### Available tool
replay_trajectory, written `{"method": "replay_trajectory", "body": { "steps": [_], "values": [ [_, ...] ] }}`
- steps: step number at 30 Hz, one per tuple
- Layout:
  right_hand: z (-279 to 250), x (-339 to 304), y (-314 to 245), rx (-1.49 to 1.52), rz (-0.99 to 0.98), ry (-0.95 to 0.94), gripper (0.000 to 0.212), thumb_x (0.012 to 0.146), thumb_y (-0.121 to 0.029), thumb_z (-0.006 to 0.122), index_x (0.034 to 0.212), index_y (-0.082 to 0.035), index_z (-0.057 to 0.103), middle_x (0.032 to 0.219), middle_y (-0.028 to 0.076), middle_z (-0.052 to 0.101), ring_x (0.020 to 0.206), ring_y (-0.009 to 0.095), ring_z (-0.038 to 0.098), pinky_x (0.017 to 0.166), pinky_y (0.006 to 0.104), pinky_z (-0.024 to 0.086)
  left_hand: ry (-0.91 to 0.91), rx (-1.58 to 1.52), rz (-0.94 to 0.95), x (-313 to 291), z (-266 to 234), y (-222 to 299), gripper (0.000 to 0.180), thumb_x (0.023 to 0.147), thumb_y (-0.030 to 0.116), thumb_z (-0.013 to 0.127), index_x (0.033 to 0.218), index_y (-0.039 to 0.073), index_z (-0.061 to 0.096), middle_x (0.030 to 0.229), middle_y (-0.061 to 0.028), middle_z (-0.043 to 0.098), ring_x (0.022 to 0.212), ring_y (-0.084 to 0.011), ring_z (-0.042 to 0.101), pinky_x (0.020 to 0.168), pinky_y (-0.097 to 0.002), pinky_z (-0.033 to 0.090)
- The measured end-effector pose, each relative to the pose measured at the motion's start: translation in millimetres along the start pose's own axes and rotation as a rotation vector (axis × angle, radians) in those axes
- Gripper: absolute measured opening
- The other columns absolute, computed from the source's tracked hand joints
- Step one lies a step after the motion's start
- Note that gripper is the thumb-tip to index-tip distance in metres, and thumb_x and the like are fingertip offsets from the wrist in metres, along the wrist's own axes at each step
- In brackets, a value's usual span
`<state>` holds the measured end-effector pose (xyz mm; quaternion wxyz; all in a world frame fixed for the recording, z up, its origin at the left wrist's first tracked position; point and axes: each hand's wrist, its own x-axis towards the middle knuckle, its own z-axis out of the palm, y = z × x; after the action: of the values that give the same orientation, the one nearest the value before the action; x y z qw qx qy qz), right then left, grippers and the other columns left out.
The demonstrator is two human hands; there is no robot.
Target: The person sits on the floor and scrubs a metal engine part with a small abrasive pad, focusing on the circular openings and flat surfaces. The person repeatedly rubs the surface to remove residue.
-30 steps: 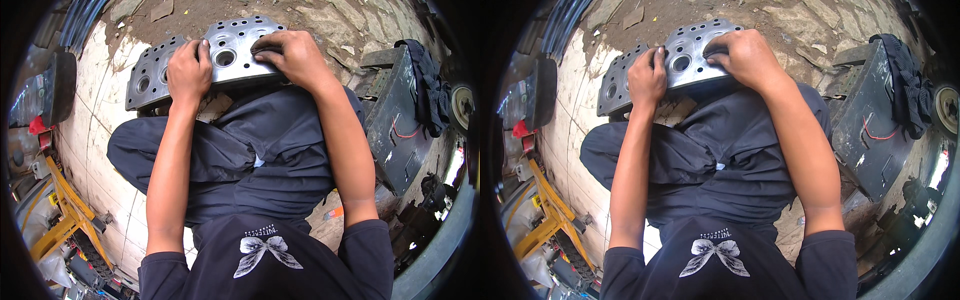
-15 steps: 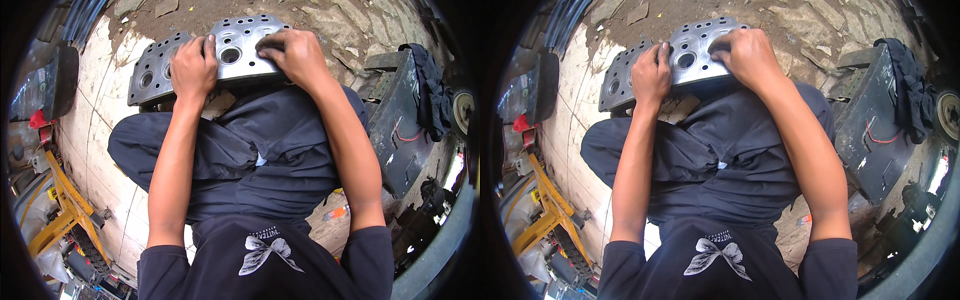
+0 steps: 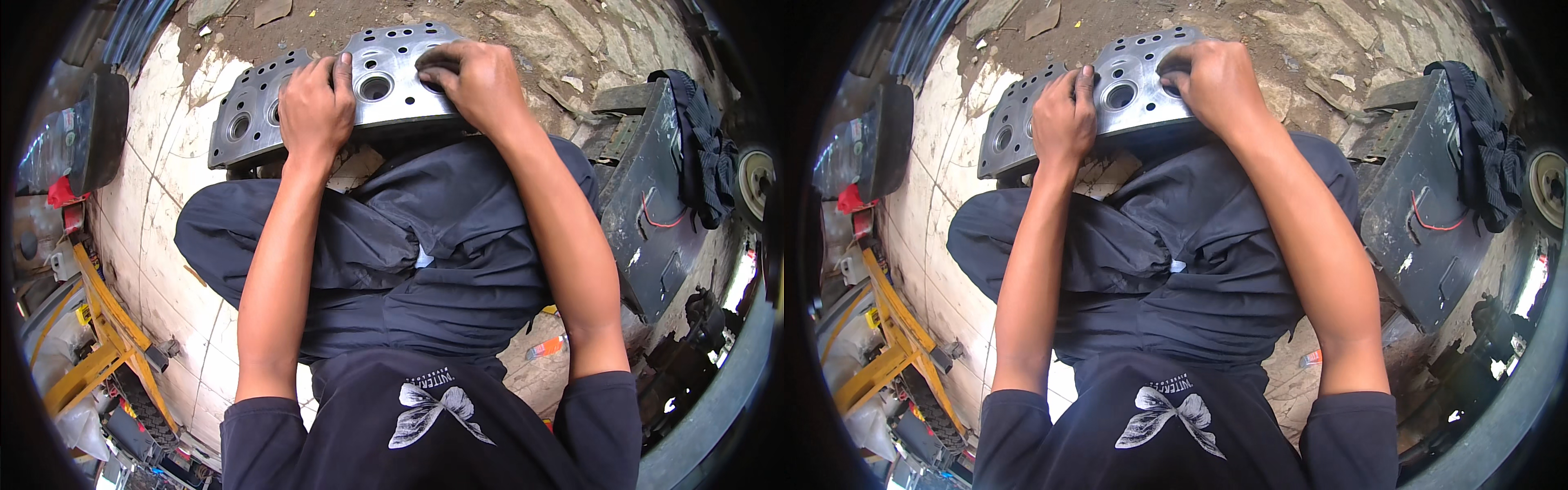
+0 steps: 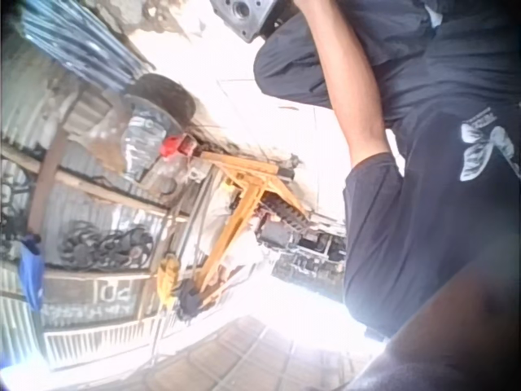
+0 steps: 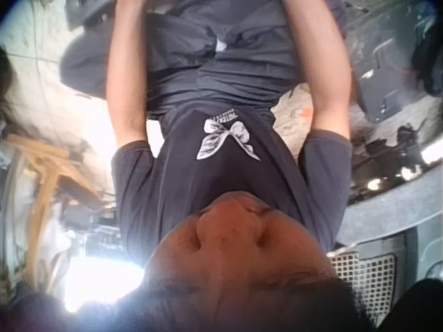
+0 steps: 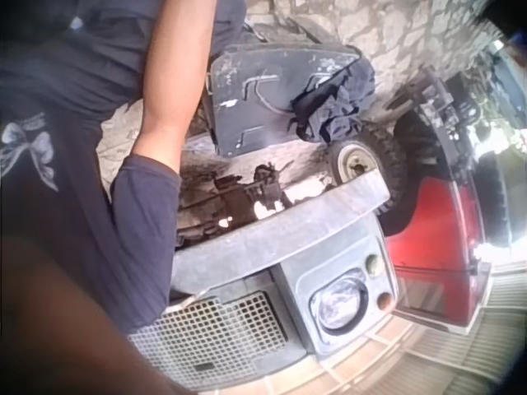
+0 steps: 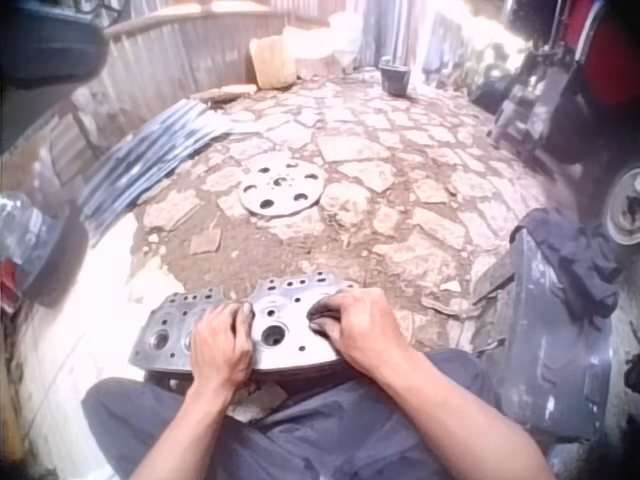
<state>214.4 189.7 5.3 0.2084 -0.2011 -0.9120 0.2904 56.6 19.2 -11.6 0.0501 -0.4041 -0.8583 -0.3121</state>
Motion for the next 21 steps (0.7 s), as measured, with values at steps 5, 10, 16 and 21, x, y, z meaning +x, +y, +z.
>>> {"method": "replay_trajectory", "body": {
  "steps": [5,10,16,21],
  "values": [
    [-3,2,1,-0.005,0.035,0.021,0.022,0.084,-0.023,0.085,0.1,-0.008,0.085,0.097,0.016,0.08,0.088,0.033,0.078,0.084,0.0394,0.061,-0.002,-0.01,0.005,-3,2,0,0.04,0.107,0.036,0.057,0.097,0.001,0.075,0.098,-0.0186,0.075,0.096,-0.0411,0.068,0.088,-0.0516,0.052],
    [-1,-5,-4,-0.06,0.026,0.013,0.022,0.084,-0.022,0.085,0.1,-0.008,0.084,0.097,0.015,0.08,0.089,0.032,0.078,0.084,0.0384,0.061,0.014,0.009,-0.004,-2,0,-3,0.042,0.108,0.037,0.056,0.101,0.001,0.076,0.1,-0.0184,0.075,0.098,-0.0406,0.068,0.088,-0.0517,0.052],
    [8,1,-2,-0.064,0.031,0.089,0.021,0.084,-0.019,0.084,0.103,-0.008,0.084,0.096,0.017,0.08,0.088,0.033,0.078,0.084,0.0399,0.061,-0.027,-0.01,-0.029,-1,-2,2,0.043,0.108,0.038,0.055,0.1,0.001,0.076,0.101,-0.0185,0.076,0.1,-0.0407,0.068,0.089,-0.0519,0.052],
    [-6,2,0,-0.04,-0.003,-0.042,0.022,0.085,-0.021,0.083,0.102,-0.008,0.084,0.095,0.018,0.079,0.087,0.034,0.078,0.083,0.0402,0.061,-0.002,0.01,-0.017,0,-2,2,0.042,0.107,0.036,0.057,0.097,0.001,0.076,0.099,-0.0196,0.075,0.097,-0.0415,0.068,0.087,-0.0516,0.052]
  ]
}}
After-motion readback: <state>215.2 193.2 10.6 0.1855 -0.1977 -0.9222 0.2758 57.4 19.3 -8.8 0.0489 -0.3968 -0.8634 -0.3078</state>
